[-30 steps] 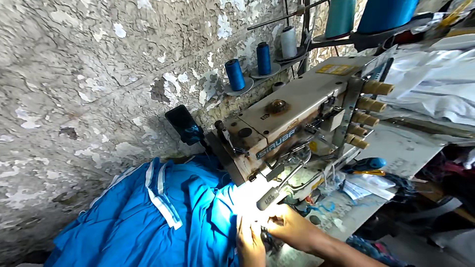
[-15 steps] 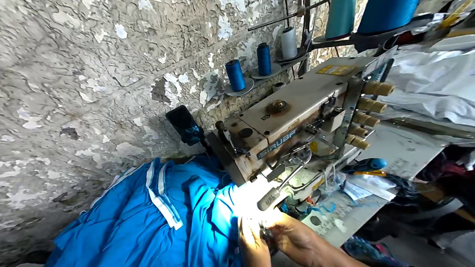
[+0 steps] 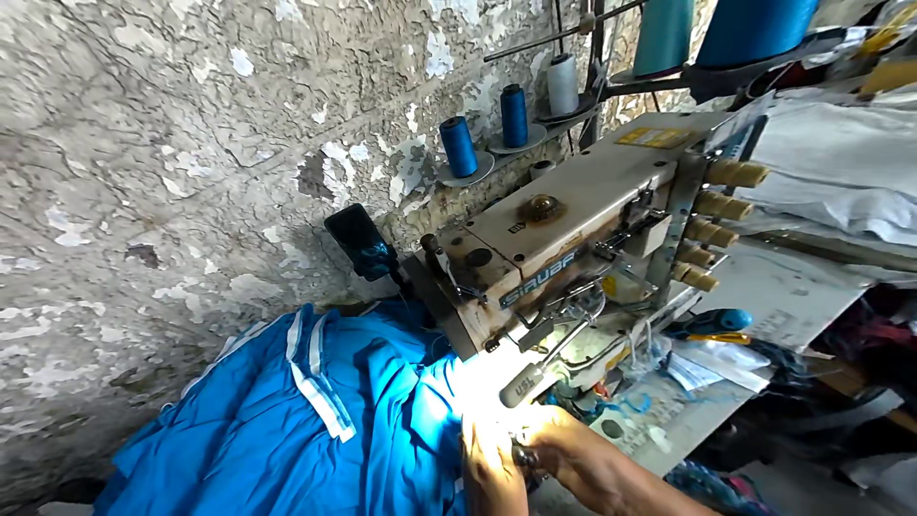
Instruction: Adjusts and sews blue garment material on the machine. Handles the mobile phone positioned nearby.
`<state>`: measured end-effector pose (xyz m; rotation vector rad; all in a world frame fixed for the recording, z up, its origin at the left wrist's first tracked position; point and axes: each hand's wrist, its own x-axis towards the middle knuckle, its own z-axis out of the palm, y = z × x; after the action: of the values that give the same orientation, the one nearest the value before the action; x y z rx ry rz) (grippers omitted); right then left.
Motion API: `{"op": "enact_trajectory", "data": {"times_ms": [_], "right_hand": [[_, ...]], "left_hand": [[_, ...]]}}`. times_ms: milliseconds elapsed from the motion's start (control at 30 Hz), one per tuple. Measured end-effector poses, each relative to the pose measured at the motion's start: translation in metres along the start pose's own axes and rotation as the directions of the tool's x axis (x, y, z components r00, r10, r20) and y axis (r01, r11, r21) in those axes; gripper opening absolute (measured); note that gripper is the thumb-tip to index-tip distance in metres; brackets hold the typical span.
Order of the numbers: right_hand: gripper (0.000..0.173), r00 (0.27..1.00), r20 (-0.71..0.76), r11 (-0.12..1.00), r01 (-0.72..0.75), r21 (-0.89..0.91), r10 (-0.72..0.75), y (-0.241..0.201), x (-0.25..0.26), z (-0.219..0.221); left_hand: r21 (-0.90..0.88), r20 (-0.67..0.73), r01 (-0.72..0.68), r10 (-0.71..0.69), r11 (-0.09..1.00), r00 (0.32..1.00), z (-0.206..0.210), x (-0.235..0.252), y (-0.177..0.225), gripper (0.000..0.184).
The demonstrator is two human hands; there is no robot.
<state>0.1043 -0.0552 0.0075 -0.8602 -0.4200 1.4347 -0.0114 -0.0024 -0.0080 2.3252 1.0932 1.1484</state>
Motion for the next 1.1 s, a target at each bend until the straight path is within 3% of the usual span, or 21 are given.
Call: {"op": "enact_trajectory", "data": {"times_ms": [167, 367, 433, 500, 633, 800, 900, 1100], "right_hand": [[0.022, 0.985, 0.158, 0.987, 0.045, 0.153, -0.069, 0.018, 0.004, -0.014], [0.019, 0.907, 0.275, 0.933, 0.351, -0.075, -0.319, 0.023, 0.005, -0.019], [0.016, 0.874, 0.342, 0.907, 0.404, -0.117, -0.345, 0.022, 0.006, -0.023], [0.026, 0.862, 0.396, 0.9, 0.406, -0.162, -0.317, 0.018, 0.007, -0.027], [0.03, 0.876, 0.404, 0.91, 0.365, -0.199, -0.263, 0.015, 0.009, -0.03], [0.018, 0.791, 0.358, 0.805, 0.574, -0.15, -0.497, 0.029, 0.015, -0.028], [0.022, 0.703, 0.39, 0.679, 0.699, -0.223, -0.595, 0.035, 0.018, -0.027], [0.027, 0.665, 0.346, 0.619, 0.746, -0.247, -0.663, 0.039, 0.012, -0.021]], "left_hand": [[0.007, 0.001, -0.086, 0.086, 0.996, 0.996, -0.003, 0.001, -0.001, 0.016], [0.013, -0.028, -0.11, 0.11, 0.994, 0.994, -0.004, 0.001, 0.001, 0.021], [0.022, -0.003, -0.111, 0.111, 0.994, 0.994, -0.007, 0.001, 0.001, 0.02], [0.042, 0.035, -0.106, 0.105, 0.993, 0.994, -0.011, 0.003, 0.003, 0.018], [0.024, 0.071, -0.107, 0.106, 0.994, 0.992, -0.012, 0.005, 0.001, 0.016], [-0.13, 0.026, -0.072, 0.076, 0.989, 0.997, -0.01, 0.006, -0.003, 0.025], [-0.142, -0.005, -0.05, 0.049, 0.989, 0.999, -0.01, 0.003, -0.001, 0.025], [-0.142, -0.156, -0.199, 0.177, 0.97, 0.972, -0.006, 0.001, -0.007, 0.031]]}}
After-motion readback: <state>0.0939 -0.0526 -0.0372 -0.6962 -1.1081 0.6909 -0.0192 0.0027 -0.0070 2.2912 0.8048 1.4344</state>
